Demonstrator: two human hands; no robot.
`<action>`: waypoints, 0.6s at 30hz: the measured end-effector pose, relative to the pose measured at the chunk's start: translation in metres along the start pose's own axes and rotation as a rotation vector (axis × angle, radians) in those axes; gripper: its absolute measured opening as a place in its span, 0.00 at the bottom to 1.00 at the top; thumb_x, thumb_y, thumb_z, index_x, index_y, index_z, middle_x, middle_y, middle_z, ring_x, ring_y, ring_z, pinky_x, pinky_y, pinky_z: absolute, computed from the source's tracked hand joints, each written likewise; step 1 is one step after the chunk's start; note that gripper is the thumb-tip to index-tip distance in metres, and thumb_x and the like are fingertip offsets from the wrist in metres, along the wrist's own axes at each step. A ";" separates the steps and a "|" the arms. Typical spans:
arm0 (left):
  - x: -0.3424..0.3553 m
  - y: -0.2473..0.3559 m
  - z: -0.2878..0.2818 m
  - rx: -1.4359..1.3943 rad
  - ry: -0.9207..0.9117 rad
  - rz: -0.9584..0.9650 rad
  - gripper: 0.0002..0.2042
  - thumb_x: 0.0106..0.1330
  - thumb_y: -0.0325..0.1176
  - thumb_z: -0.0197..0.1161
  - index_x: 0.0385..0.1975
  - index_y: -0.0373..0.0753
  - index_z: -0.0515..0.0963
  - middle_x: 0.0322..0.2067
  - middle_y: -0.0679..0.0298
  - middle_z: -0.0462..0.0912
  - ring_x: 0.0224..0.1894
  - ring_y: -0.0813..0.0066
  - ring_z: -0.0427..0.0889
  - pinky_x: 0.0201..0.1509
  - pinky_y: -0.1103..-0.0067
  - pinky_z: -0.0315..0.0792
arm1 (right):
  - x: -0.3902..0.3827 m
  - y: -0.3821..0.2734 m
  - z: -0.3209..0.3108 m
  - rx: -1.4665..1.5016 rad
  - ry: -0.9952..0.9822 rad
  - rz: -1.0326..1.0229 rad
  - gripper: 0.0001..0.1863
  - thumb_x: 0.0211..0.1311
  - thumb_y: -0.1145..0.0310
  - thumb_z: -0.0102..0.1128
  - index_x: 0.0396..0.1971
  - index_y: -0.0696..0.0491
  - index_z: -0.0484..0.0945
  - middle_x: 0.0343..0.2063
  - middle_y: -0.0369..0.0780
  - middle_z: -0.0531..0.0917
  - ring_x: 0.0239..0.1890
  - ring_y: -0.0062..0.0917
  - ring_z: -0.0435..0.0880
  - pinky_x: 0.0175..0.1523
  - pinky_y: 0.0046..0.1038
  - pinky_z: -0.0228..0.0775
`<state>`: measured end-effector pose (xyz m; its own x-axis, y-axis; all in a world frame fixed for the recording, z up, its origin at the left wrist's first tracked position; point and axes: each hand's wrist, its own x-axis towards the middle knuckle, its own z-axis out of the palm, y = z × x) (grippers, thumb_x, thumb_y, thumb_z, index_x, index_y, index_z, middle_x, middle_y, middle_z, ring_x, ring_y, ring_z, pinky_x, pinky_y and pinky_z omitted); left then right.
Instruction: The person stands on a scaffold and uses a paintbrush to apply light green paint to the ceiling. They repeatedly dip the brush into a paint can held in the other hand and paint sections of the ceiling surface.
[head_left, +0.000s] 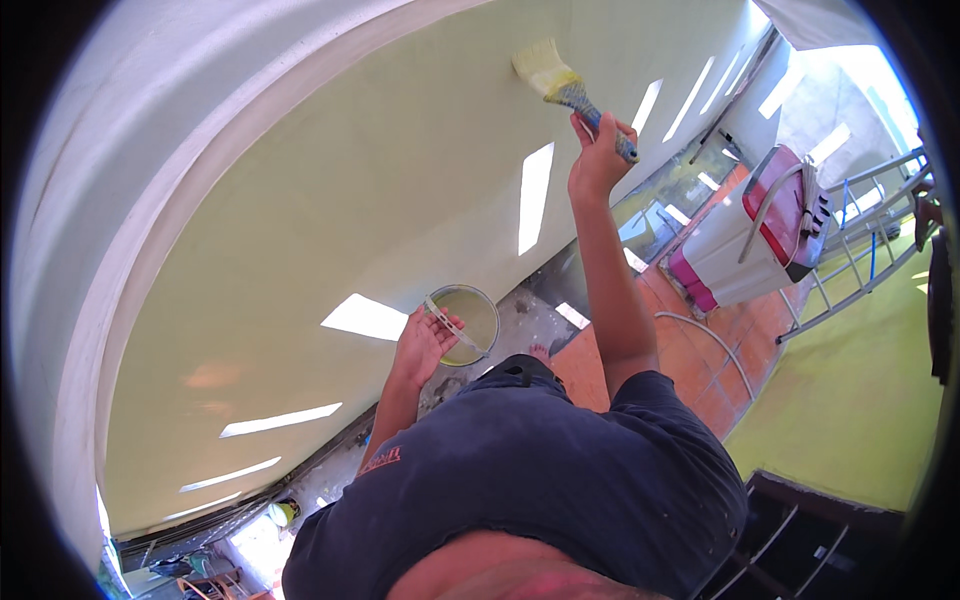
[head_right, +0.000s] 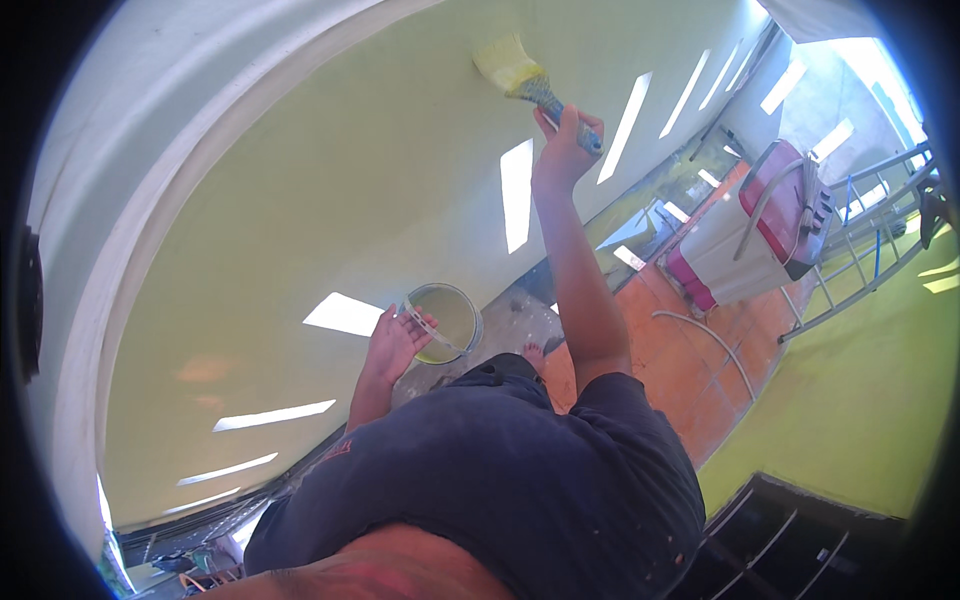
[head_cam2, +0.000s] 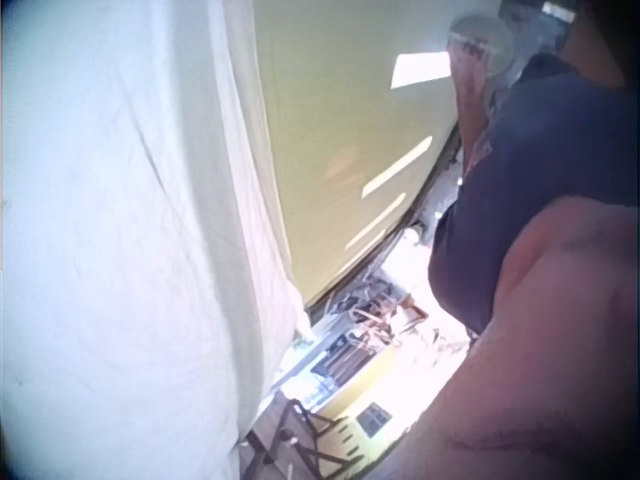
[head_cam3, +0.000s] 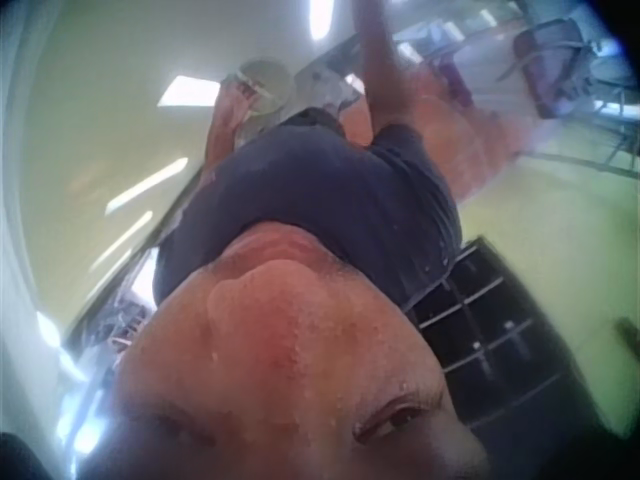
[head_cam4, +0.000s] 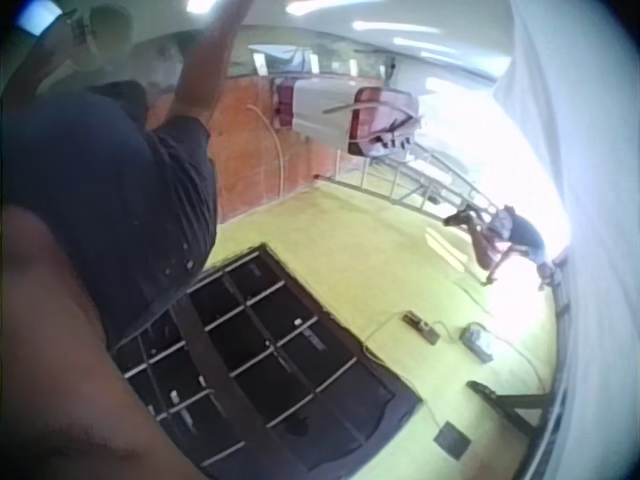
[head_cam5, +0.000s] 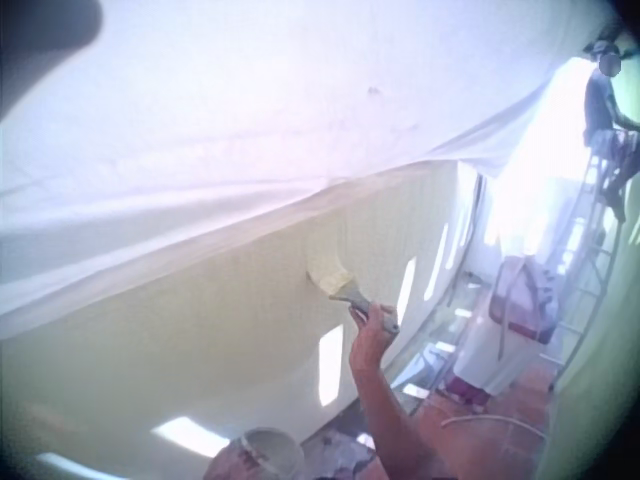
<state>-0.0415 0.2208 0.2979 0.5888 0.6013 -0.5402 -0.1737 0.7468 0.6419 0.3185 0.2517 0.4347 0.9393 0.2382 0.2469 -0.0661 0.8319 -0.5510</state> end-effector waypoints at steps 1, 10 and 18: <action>0.000 -0.001 -0.001 0.012 0.011 -0.007 0.27 0.73 0.52 0.41 0.54 0.31 0.66 0.50 0.49 0.74 0.58 0.54 0.73 0.64 0.64 0.66 | -0.014 0.012 -0.021 -0.085 0.109 0.027 0.08 0.66 0.77 0.54 0.36 0.60 0.63 0.35 0.48 0.76 0.34 0.36 0.85 0.44 0.35 0.86; 0.003 -0.003 -0.002 0.025 -0.012 -0.024 0.26 0.73 0.53 0.42 0.52 0.32 0.67 0.48 0.50 0.75 0.57 0.56 0.75 0.63 0.65 0.66 | -0.039 0.034 -0.062 -0.278 0.303 0.152 0.07 0.63 0.77 0.56 0.31 0.61 0.66 0.34 0.46 0.76 0.31 0.34 0.84 0.37 0.32 0.87; 0.004 0.000 -0.001 0.016 -0.027 -0.035 0.26 0.73 0.52 0.43 0.53 0.32 0.67 0.48 0.49 0.75 0.57 0.54 0.74 0.64 0.64 0.66 | 0.044 -0.068 0.065 0.207 -0.100 -0.188 0.11 0.64 0.76 0.55 0.38 0.59 0.61 0.35 0.47 0.73 0.34 0.37 0.84 0.44 0.36 0.86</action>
<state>-0.0397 0.2232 0.2952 0.6158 0.5665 -0.5476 -0.1402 0.7627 0.6313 0.3425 0.2384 0.5347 0.9044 0.1095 0.4124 0.0292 0.9484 -0.3158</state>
